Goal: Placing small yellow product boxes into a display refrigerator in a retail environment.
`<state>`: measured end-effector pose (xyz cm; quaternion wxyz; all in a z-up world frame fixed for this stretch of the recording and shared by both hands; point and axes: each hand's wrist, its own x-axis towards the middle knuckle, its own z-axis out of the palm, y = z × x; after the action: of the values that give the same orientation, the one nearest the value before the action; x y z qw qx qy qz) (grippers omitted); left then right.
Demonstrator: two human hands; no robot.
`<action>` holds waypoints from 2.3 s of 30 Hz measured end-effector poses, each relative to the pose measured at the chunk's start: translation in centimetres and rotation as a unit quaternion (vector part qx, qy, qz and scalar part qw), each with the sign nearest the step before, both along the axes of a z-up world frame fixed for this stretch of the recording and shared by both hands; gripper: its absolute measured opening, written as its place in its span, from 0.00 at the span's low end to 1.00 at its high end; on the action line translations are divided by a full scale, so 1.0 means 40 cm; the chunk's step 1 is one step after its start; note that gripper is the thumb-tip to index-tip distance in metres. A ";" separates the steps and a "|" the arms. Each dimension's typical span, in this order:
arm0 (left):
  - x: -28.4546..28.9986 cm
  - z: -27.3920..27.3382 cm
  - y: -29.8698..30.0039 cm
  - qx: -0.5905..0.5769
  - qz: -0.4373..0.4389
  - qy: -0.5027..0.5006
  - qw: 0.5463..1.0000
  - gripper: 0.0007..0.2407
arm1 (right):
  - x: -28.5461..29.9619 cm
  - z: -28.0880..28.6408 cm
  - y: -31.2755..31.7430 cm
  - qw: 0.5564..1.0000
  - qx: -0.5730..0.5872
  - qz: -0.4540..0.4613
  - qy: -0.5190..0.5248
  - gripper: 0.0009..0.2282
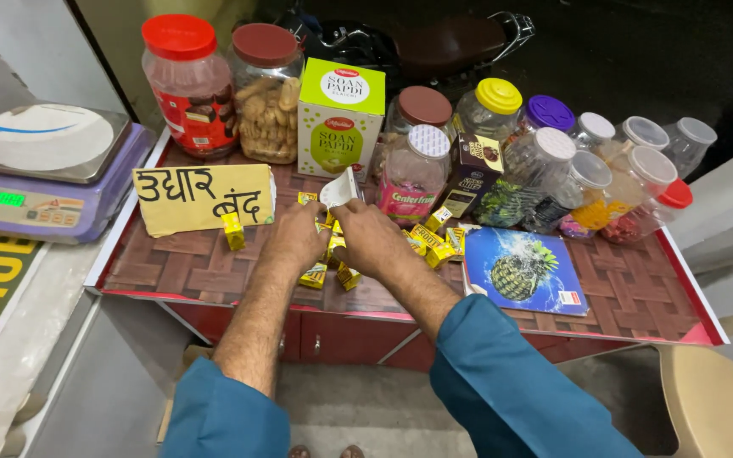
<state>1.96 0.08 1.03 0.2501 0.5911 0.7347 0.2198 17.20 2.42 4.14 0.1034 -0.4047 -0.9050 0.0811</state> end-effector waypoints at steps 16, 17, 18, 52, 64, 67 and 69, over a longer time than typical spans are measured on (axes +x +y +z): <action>-0.037 -0.070 0.020 -0.009 -0.022 -0.013 1.000 0.22 | -0.052 -0.062 0.019 0.999 -0.028 -0.008 0.029 0.26; -0.039 -0.077 0.025 -0.012 -0.022 -0.010 1.000 0.22 | -0.055 -0.068 0.023 0.999 -0.020 -0.002 0.039 0.27; -0.041 -0.083 0.030 -0.015 -0.022 -0.007 1.000 0.22 | -0.058 -0.073 0.027 0.999 -0.013 0.004 0.049 0.28; -0.097 -0.172 0.082 -0.098 0.005 -0.022 0.995 0.26 | -0.142 -0.210 0.118 0.997 -0.058 -0.030 -0.051 0.24; -0.077 -0.322 0.130 -0.076 0.024 -0.037 0.996 0.25 | -0.165 -0.252 0.125 0.990 -0.071 -0.063 -0.109 0.23; -0.074 -0.317 0.132 -0.104 0.027 -0.024 0.994 0.26 | -0.168 -0.261 0.133 0.989 -0.067 -0.059 -0.117 0.25; -0.075 -0.343 0.137 -0.087 0.026 -0.005 0.996 0.26 | -0.173 -0.258 0.133 0.983 -0.070 -0.069 -0.154 0.24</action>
<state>-1.02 5.57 -12.70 0.2985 0.5468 0.7647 0.1645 10.27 7.73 -6.16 -0.0602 -0.4799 -0.8721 0.0738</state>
